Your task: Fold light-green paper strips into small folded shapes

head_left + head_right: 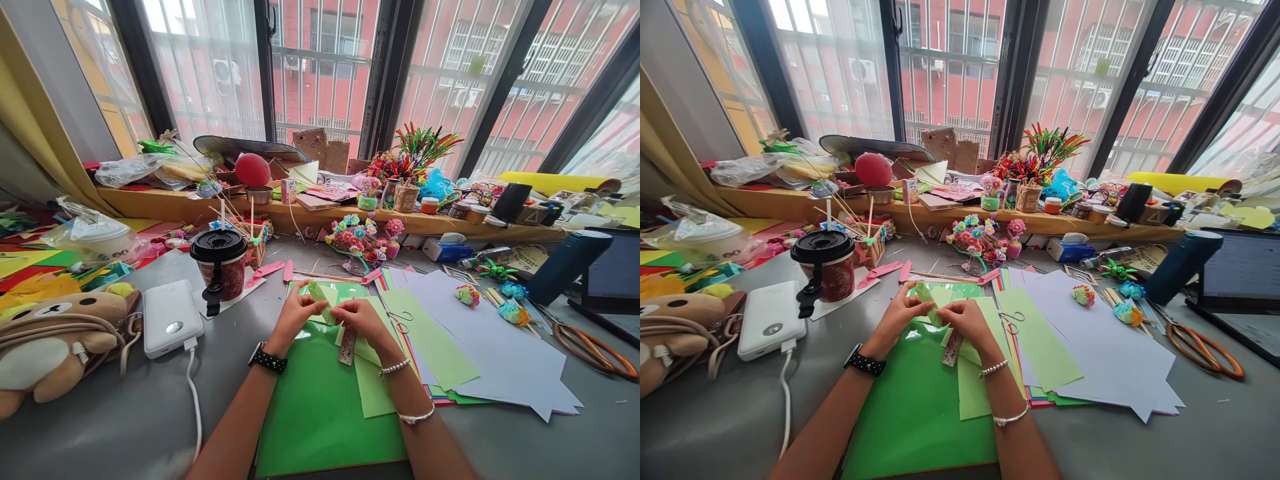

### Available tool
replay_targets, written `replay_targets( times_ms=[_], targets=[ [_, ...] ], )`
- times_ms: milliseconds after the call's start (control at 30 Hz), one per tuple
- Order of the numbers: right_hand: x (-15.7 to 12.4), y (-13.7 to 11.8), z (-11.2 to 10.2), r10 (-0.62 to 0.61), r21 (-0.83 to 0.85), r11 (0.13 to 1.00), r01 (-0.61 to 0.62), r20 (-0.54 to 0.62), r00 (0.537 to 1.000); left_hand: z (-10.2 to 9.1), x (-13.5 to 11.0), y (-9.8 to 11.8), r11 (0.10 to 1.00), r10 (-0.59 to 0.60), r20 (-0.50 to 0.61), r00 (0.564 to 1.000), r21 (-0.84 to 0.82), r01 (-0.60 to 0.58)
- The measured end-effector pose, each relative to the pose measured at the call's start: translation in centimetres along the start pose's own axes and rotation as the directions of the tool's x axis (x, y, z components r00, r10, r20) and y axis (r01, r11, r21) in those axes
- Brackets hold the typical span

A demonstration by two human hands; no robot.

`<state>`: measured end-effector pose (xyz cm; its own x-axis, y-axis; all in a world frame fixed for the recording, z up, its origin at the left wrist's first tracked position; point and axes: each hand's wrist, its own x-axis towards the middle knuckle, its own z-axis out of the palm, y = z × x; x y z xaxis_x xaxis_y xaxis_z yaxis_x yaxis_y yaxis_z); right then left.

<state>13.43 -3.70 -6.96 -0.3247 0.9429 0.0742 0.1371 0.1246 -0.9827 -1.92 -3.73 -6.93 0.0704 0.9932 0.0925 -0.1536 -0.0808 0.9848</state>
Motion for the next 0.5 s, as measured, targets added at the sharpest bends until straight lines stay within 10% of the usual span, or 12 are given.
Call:
replay_targets(
  times_ms=[267,500],
  targets=[
    [0.02,0.04,-0.29,-0.073,-0.062,0.995,0.074,0.014,0.997,-0.03,-0.04,0.23,1.000,-0.020,-0.042,0.999,-0.025,0.019],
    [-0.26,-0.21,0.22,-0.474,-0.436,0.804,0.405,-0.057,0.879,0.08,-0.13,0.68,0.997,-0.032,-0.147,0.989,-0.068,0.022]
  ],
)
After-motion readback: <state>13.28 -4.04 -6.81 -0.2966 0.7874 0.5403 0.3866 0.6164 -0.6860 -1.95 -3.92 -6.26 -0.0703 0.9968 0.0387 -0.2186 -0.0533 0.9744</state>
